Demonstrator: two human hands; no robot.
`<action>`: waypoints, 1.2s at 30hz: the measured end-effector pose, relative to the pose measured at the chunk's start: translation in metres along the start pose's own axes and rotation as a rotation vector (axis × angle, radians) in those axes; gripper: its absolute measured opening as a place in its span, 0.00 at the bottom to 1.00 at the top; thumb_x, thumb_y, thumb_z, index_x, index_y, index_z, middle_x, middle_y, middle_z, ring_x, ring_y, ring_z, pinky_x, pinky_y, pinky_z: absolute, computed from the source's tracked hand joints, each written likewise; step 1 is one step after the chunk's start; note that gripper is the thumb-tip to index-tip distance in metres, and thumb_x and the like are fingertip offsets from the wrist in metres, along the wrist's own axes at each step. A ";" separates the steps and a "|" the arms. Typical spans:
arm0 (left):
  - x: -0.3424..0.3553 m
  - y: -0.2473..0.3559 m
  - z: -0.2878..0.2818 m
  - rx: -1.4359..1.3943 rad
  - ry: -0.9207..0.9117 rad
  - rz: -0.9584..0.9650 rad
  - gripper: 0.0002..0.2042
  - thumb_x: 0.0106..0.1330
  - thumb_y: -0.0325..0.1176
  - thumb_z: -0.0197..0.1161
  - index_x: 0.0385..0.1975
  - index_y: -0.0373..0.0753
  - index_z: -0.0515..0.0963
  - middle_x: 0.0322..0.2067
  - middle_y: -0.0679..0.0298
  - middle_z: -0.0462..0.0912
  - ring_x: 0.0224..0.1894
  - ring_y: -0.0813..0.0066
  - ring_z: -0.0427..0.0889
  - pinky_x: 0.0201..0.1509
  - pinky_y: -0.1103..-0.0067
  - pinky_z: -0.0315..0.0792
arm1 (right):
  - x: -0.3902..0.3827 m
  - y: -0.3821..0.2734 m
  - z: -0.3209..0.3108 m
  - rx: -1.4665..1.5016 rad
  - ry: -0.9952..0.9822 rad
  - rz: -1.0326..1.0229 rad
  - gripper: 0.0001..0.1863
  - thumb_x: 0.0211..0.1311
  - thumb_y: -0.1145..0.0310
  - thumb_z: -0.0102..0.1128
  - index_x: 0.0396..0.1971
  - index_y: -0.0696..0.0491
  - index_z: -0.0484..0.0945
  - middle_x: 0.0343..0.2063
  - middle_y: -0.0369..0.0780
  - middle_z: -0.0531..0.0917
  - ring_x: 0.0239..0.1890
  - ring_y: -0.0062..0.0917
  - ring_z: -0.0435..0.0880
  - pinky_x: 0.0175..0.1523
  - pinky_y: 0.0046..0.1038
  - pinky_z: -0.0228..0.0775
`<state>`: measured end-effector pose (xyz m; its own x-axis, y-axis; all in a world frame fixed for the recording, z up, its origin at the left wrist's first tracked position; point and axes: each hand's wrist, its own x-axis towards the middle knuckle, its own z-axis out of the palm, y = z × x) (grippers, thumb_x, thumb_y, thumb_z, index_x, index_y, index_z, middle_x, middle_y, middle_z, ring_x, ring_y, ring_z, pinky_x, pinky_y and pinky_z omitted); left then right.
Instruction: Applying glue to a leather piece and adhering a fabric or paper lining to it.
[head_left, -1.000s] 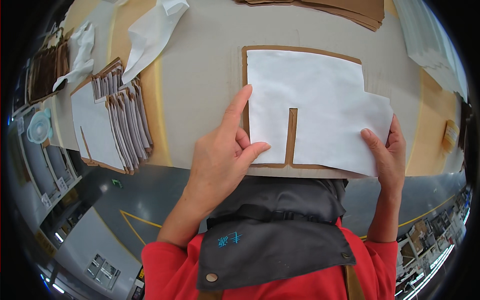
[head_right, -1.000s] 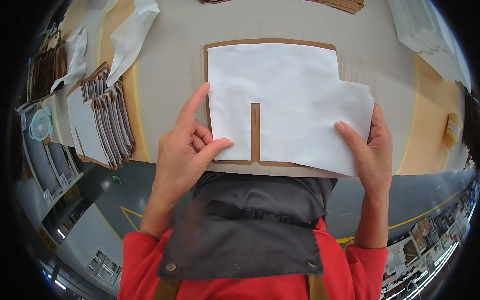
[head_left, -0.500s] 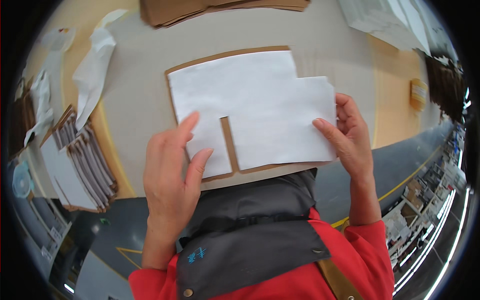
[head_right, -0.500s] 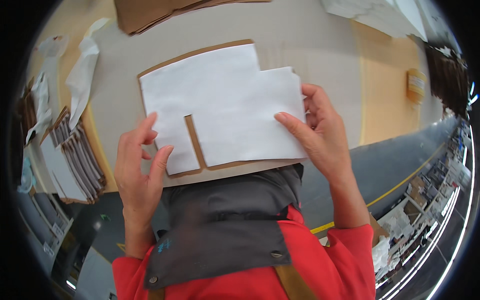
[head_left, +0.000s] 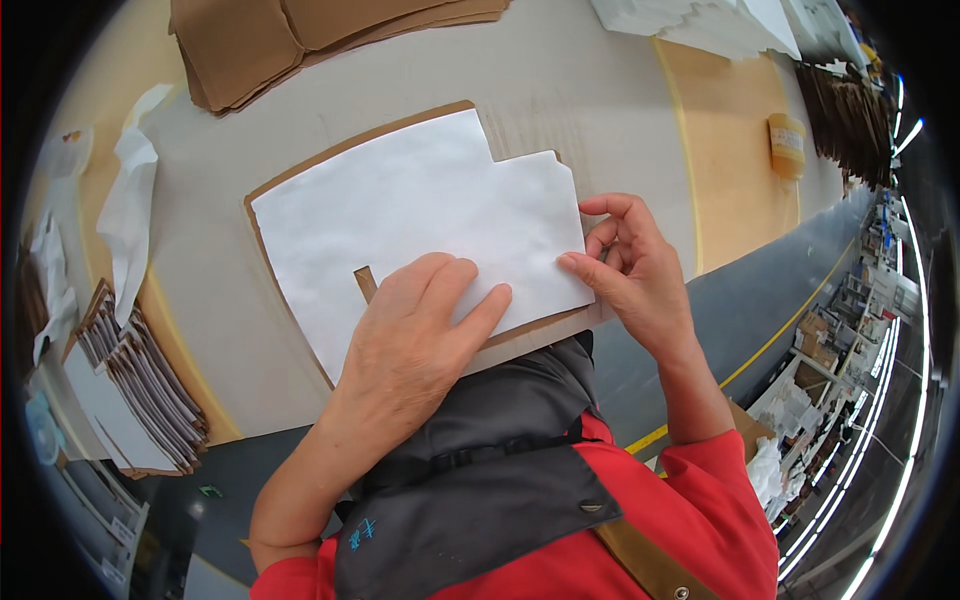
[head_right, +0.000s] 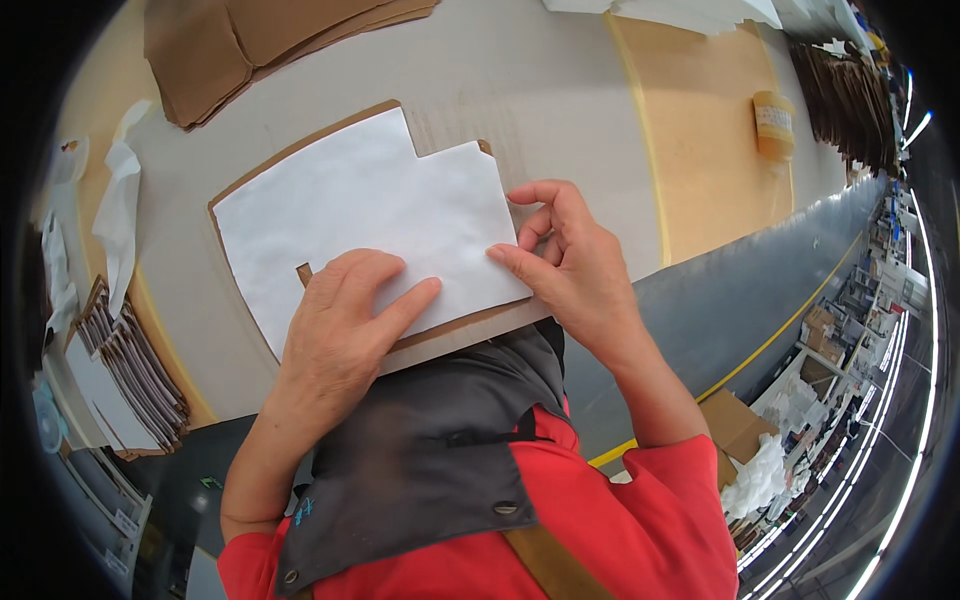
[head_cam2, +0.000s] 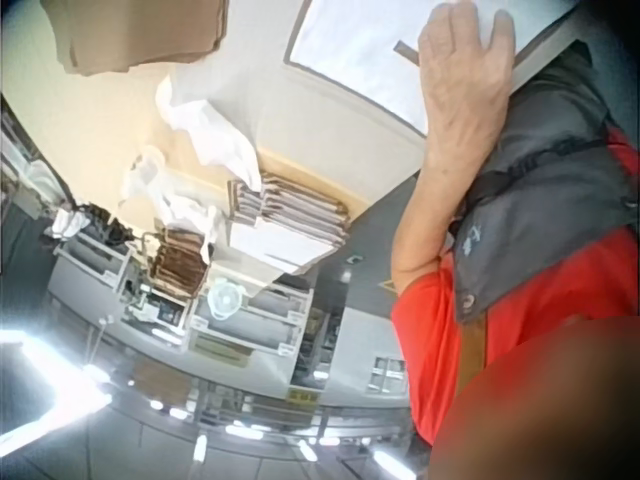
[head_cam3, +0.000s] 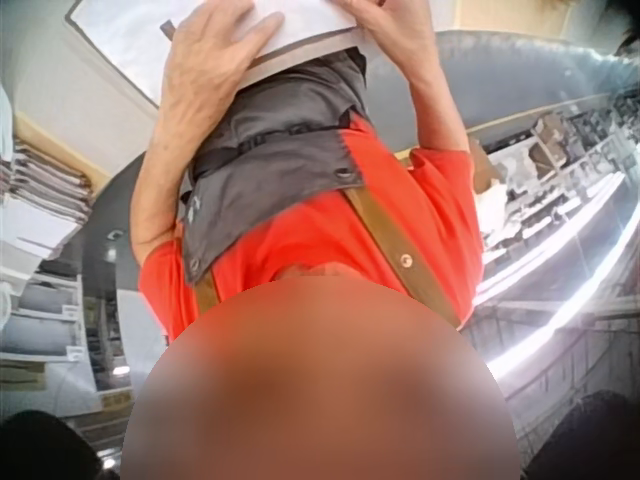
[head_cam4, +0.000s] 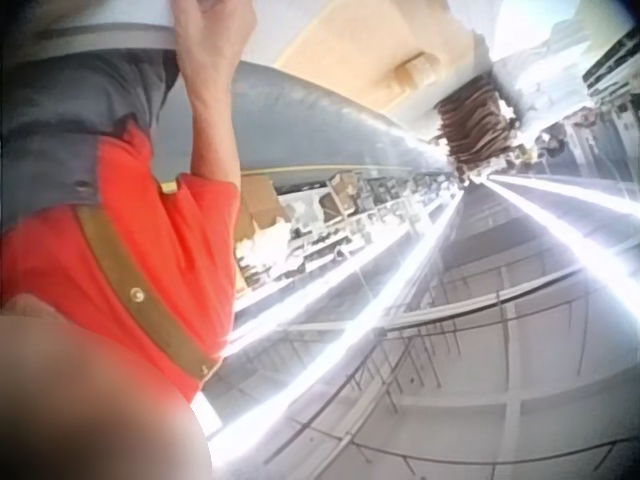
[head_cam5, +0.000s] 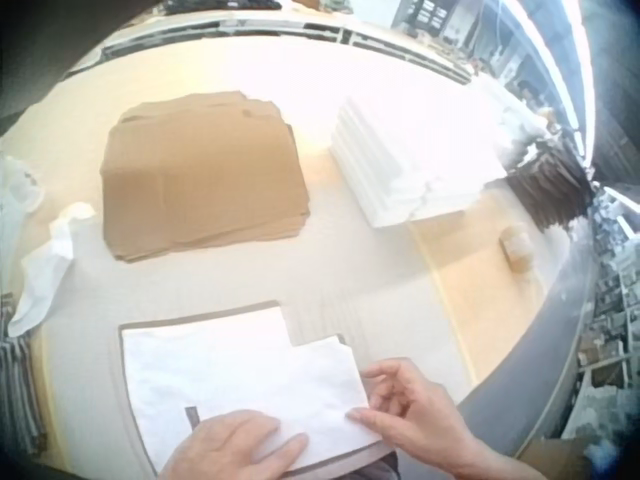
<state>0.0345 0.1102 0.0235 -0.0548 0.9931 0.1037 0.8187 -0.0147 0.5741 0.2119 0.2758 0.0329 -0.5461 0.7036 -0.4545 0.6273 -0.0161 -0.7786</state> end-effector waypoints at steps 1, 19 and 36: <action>0.000 0.000 -0.001 0.005 -0.010 -0.009 0.20 0.51 0.24 0.62 0.47 0.41 0.82 0.48 0.59 0.74 0.54 0.59 0.76 0.57 0.69 0.72 | 0.000 0.000 0.000 -0.024 -0.001 -0.015 0.24 0.58 0.75 0.71 0.53 0.55 0.72 0.29 0.28 0.74 0.22 0.05 0.63 0.27 0.10 0.56; 0.016 -0.001 0.000 0.026 0.092 0.021 0.22 0.52 0.23 0.61 0.50 0.37 0.81 0.49 0.57 0.75 0.56 0.58 0.76 0.59 0.68 0.71 | -0.003 -0.003 0.003 -0.271 0.132 -0.072 0.30 0.49 0.69 0.78 0.52 0.52 0.71 0.31 0.34 0.75 0.22 0.18 0.67 0.31 0.22 0.67; 0.052 -0.016 0.022 0.135 0.176 0.103 0.23 0.59 0.28 0.59 0.57 0.37 0.76 0.61 0.55 0.71 0.61 0.61 0.71 0.62 0.69 0.69 | 0.006 -0.001 0.014 -0.564 0.283 -0.671 0.24 0.64 0.53 0.62 0.54 0.54 0.78 0.56 0.42 0.76 0.55 0.38 0.73 0.59 0.36 0.66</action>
<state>0.0312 0.1647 0.0018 -0.0566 0.9515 0.3025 0.8933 -0.0870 0.4409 0.2002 0.2704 0.0249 -0.7841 0.5886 0.1968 0.4460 0.7549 -0.4809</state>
